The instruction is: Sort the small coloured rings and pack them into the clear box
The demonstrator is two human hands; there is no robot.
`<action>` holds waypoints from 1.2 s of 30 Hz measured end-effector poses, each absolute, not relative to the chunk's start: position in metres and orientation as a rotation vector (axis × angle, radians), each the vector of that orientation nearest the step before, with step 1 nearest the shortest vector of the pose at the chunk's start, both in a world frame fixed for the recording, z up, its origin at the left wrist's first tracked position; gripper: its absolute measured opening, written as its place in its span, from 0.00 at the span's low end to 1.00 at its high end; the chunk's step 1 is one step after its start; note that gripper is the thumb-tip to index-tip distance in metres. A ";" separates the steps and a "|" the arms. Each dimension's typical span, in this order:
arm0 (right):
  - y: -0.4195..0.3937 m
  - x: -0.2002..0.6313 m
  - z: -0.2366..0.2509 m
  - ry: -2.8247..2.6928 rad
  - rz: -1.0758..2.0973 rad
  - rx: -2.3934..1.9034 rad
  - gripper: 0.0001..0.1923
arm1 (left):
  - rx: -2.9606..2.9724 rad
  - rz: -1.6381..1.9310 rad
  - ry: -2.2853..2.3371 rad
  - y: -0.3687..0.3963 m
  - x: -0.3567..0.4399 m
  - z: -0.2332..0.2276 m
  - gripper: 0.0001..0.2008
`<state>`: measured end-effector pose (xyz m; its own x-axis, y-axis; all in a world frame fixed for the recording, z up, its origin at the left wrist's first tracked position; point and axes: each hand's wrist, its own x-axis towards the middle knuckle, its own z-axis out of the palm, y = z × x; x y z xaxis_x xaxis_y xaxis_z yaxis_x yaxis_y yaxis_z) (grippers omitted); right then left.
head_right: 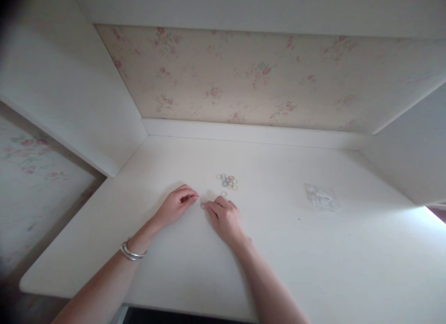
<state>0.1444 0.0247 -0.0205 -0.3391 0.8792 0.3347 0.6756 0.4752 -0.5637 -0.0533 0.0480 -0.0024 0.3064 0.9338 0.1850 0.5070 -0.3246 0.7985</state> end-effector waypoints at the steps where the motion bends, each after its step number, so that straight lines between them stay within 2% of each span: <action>1: 0.024 0.143 -0.021 -2.140 0.427 -1.273 0.14 | 1.918 0.905 1.304 0.049 -0.055 -0.002 0.12; 19: 0.025 0.137 -0.020 -2.170 0.411 -1.290 0.13 | 1.878 0.847 1.375 0.054 -0.055 -0.011 0.11; 26: 0.039 0.162 -0.010 -1.550 0.432 -1.486 0.15 | 1.897 0.843 1.407 0.053 -0.047 -0.009 0.11; 31: 0.059 0.188 -0.014 -1.043 0.616 -1.619 0.17 | 1.985 0.826 1.404 0.053 -0.027 -0.004 0.11; 36: 0.066 0.193 -0.020 -1.038 0.683 -1.596 0.19 | 2.243 0.706 1.348 0.056 0.004 0.006 0.11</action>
<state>0.1925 0.0662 -0.0201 0.4581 0.8854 0.0793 0.2778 -0.0578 -0.9589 0.0044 0.0565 0.0059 0.3985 0.8942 0.2039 0.6766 -0.4367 0.5929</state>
